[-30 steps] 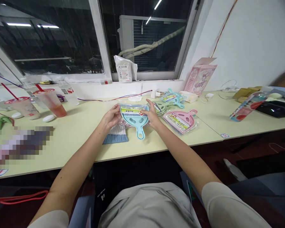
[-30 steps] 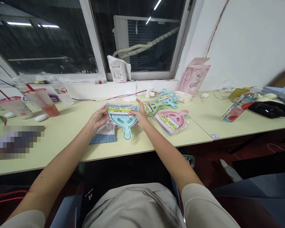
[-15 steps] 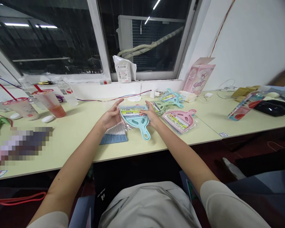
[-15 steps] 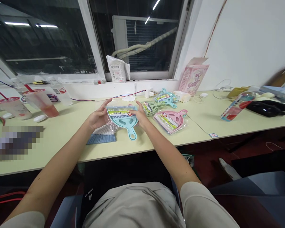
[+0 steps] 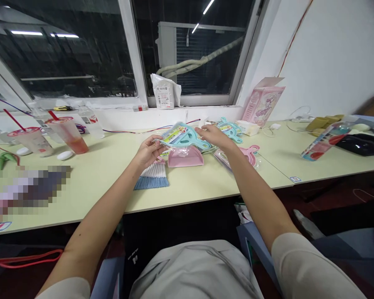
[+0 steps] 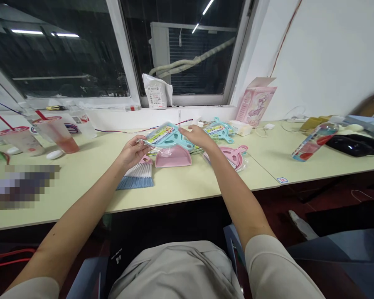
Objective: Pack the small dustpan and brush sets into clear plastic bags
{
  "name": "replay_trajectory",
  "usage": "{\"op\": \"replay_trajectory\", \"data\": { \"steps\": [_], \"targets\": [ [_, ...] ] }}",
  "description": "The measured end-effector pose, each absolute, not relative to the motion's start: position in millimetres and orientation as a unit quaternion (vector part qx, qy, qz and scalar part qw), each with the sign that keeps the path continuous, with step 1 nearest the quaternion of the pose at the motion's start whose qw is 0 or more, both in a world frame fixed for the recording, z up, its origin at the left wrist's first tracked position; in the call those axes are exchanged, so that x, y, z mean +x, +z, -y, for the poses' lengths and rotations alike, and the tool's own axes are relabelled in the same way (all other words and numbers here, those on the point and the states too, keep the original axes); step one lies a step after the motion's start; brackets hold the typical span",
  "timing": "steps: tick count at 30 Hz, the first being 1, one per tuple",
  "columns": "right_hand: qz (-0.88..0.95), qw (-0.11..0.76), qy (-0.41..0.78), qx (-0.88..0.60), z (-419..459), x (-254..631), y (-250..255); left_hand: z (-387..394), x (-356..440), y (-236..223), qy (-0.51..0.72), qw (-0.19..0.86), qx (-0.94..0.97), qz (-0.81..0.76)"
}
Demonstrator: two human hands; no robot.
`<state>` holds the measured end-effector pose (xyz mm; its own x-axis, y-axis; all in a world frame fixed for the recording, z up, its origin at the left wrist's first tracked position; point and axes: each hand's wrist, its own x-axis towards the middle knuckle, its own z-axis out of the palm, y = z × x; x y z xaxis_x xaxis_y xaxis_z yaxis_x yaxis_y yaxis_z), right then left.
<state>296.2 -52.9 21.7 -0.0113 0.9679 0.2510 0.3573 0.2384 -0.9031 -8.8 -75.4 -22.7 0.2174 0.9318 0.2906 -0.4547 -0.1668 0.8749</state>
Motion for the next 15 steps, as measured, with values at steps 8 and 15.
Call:
{"op": "replay_trajectory", "data": {
  "steps": [8, 15],
  "targets": [
    [0.785, 0.125, 0.034, -0.605, 71.1, 272.8, 47.1, 74.2, -0.8, -29.2, 0.577, 0.592, 0.503, -0.253],
    [0.777, 0.145, -0.003, -0.613, 18.8, 307.0, 37.7, 73.1, 9.9, -36.1, 0.516, 0.520, 0.626, -0.267]
  ]
}}
